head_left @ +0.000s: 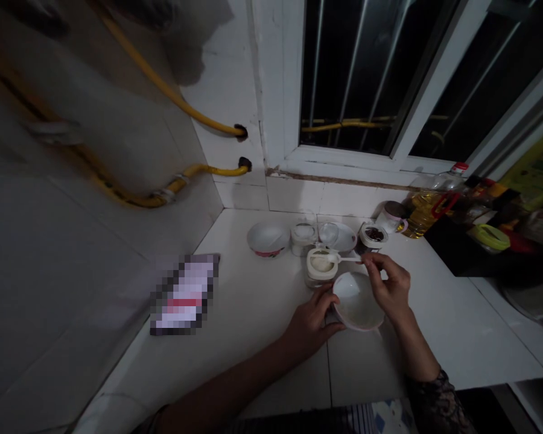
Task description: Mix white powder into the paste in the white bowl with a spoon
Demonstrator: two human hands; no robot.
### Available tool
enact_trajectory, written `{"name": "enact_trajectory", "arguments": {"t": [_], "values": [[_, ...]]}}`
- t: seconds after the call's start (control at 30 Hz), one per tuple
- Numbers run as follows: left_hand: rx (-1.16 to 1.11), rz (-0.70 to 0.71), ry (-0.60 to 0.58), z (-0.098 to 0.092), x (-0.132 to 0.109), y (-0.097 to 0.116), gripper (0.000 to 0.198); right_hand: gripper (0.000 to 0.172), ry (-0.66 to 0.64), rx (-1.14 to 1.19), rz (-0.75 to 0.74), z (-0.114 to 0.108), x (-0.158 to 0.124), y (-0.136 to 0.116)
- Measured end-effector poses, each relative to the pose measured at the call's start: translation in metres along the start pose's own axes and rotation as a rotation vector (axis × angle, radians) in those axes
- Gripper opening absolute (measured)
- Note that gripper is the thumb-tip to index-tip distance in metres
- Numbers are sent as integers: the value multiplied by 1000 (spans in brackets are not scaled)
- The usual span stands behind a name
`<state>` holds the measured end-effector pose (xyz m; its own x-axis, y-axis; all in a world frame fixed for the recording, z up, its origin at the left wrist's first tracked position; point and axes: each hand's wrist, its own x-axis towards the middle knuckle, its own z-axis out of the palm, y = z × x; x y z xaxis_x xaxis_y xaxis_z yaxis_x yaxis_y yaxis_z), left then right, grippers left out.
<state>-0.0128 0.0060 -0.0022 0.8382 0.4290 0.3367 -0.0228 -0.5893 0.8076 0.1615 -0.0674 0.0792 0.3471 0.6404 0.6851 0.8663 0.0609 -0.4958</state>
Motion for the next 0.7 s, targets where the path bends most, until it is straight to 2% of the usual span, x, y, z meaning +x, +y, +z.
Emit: {"name": "enact_trajectory", "arguments": {"t": [0.07,0.13,0.2,0.3,0.43,0.53,0.7], "values": [[7,-6,0,0,0,0,32,18,-81,104,192,-9,3,5],[15,-9,3,0,0,-1,32,20,-237,161,288,-20,5,14],[16,-5,10,1,0,-1,30,20,-401,98,315,-29,4,22],[12,15,19,1,0,-2,30,16,-558,-22,305,-35,2,26],[8,3,23,0,0,-1,31,19,-715,79,302,-29,-3,19],[7,-6,15,0,0,0,30,22,-751,219,382,-23,-4,17],[10,11,18,0,0,-1,29,23,-639,344,537,-26,-1,29]]}}
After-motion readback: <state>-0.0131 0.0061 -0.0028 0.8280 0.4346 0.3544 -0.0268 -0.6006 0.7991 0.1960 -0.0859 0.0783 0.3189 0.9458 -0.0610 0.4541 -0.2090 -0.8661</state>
